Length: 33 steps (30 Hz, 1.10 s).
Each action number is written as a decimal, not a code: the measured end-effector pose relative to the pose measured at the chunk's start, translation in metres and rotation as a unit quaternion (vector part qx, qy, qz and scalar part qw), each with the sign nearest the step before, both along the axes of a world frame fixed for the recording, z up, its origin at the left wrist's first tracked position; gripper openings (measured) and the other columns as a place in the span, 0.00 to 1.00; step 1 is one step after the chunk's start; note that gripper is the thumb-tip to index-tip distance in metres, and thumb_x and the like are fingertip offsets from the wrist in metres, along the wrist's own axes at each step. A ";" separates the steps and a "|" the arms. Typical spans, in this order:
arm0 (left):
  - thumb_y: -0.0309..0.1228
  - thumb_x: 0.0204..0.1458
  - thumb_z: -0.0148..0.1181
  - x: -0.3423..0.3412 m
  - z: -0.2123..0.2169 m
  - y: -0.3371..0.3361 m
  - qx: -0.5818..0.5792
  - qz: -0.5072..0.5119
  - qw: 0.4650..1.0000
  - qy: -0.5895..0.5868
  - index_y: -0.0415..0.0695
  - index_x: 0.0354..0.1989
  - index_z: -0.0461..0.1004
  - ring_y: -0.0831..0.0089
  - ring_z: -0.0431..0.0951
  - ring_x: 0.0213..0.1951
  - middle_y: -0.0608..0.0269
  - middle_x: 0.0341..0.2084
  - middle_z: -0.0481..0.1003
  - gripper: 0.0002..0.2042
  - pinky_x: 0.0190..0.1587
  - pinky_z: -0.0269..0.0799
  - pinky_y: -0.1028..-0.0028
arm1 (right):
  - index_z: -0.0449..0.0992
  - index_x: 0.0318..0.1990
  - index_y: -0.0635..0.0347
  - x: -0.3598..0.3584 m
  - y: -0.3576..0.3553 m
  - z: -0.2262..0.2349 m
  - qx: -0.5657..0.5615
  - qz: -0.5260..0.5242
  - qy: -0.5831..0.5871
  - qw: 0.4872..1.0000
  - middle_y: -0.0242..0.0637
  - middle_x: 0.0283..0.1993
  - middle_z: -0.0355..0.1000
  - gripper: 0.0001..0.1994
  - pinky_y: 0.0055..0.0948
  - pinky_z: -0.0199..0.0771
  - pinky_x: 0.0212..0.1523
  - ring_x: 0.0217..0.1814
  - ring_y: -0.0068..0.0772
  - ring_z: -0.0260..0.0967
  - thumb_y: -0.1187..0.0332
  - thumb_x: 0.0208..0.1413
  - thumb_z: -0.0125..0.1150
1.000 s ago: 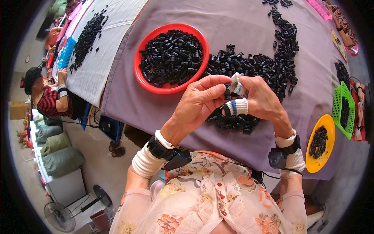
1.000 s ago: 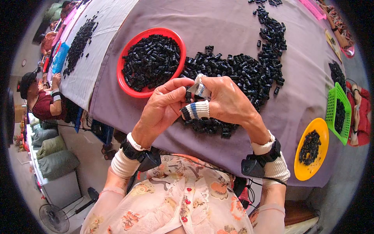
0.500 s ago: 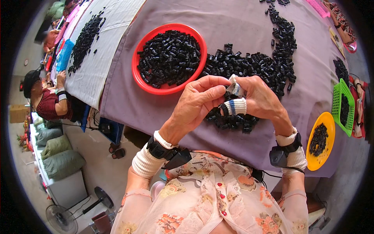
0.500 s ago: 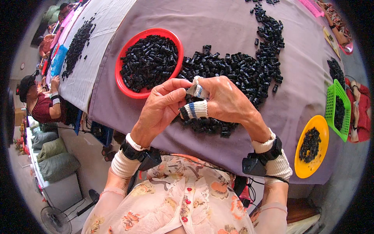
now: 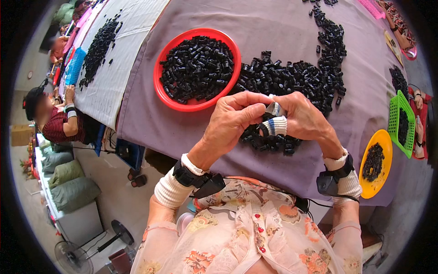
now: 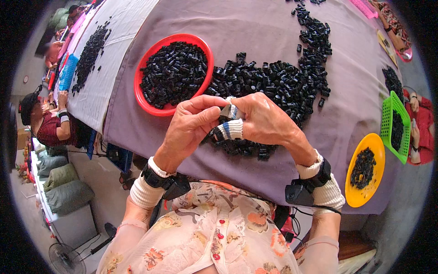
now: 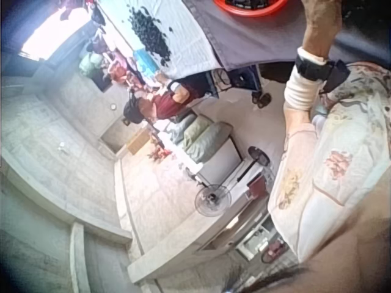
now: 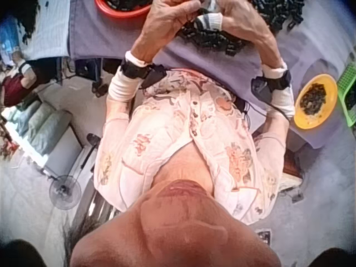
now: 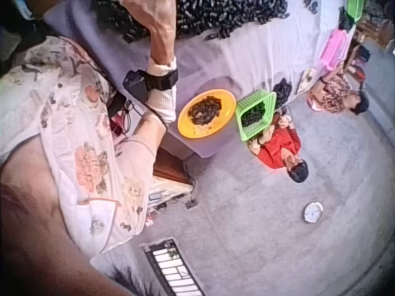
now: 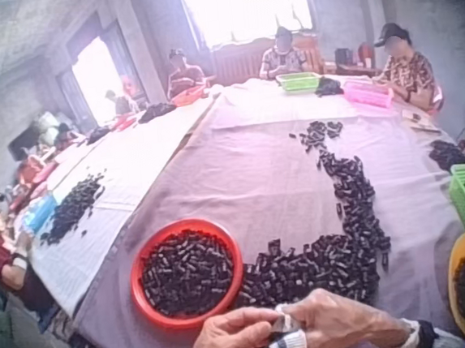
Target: Assembling small black plastic components by hand in a workshop setting.
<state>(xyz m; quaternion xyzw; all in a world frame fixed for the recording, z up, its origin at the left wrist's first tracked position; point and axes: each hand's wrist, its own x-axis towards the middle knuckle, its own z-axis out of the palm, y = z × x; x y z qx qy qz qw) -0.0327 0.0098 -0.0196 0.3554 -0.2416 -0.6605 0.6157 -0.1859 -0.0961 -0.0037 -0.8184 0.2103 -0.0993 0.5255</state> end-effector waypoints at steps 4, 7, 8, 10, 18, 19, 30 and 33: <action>0.24 0.52 0.54 0.001 -0.002 0.001 0.007 -0.004 1.000 0.006 0.36 0.41 0.72 0.79 0.74 0.36 0.62 0.35 0.74 0.09 0.40 0.73 0.79 | 0.67 0.22 0.68 0.000 0.002 0.003 -0.009 0.015 0.011 1.000 0.37 0.12 0.59 0.17 0.30 0.57 0.18 0.15 0.24 0.53 0.61 0.37 0.65; 0.24 0.52 0.54 0.003 -0.003 0.000 0.002 0.003 1.000 0.004 0.37 0.42 0.71 0.79 0.74 0.36 0.62 0.36 0.74 0.09 0.41 0.72 0.79 | 0.67 0.22 0.68 0.000 0.003 0.006 -0.001 0.016 0.008 1.000 0.37 0.12 0.59 0.17 0.30 0.57 0.18 0.15 0.24 0.53 0.62 0.37 0.65; 0.25 0.53 0.54 0.003 -0.003 -0.001 0.001 -0.003 0.999 0.032 0.37 0.43 0.71 0.79 0.73 0.37 0.62 0.37 0.73 0.10 0.41 0.72 0.78 | 0.67 0.22 0.67 0.000 0.003 0.006 0.000 0.008 -0.005 1.000 0.37 0.13 0.59 0.17 0.30 0.57 0.18 0.15 0.24 0.53 0.62 0.37 0.66; 0.25 0.53 0.53 0.002 -0.004 -0.002 0.000 -0.008 0.998 0.060 0.37 0.43 0.71 0.79 0.73 0.38 0.62 0.37 0.73 0.10 0.42 0.72 0.78 | 0.67 0.22 0.67 -0.002 -0.001 0.005 -0.004 0.002 -0.007 1.000 0.37 0.13 0.59 0.17 0.29 0.56 0.18 0.15 0.25 0.53 0.62 0.37 0.66; 0.25 0.54 0.53 0.005 -0.011 -0.001 -0.018 -0.037 0.992 0.120 0.38 0.44 0.70 0.77 0.73 0.39 0.62 0.38 0.73 0.10 0.43 0.72 0.76 | 0.66 0.22 0.66 0.002 -0.003 0.010 -0.014 0.000 0.010 1.000 0.37 0.14 0.60 0.19 0.30 0.57 0.19 0.17 0.26 0.55 0.59 0.35 0.66; 0.25 0.54 0.53 0.005 -0.011 -0.001 -0.018 -0.038 0.992 0.120 0.38 0.44 0.70 0.77 0.73 0.39 0.62 0.38 0.73 0.10 0.43 0.72 0.76 | 0.66 0.22 0.66 0.002 -0.003 0.010 -0.014 -0.001 0.011 1.000 0.37 0.14 0.60 0.19 0.30 0.57 0.19 0.17 0.26 0.55 0.59 0.35 0.66; 0.23 0.53 0.52 0.004 -0.011 0.000 -0.043 -0.023 0.995 0.091 0.38 0.44 0.69 0.77 0.73 0.40 0.62 0.39 0.72 0.10 0.44 0.72 0.77 | 0.68 0.24 0.66 0.004 -0.004 0.008 0.010 0.009 0.012 1.000 0.33 0.13 0.60 0.22 0.28 0.58 0.19 0.17 0.22 0.56 0.54 0.36 0.68; 0.23 0.53 0.53 0.004 -0.009 0.000 -0.042 -0.023 0.996 0.078 0.38 0.44 0.69 0.77 0.73 0.40 0.61 0.39 0.72 0.10 0.44 0.73 0.77 | 0.68 0.23 0.66 0.005 -0.003 0.007 0.013 0.014 0.004 1.000 0.33 0.13 0.60 0.22 0.28 0.58 0.19 0.17 0.21 0.55 0.54 0.36 0.68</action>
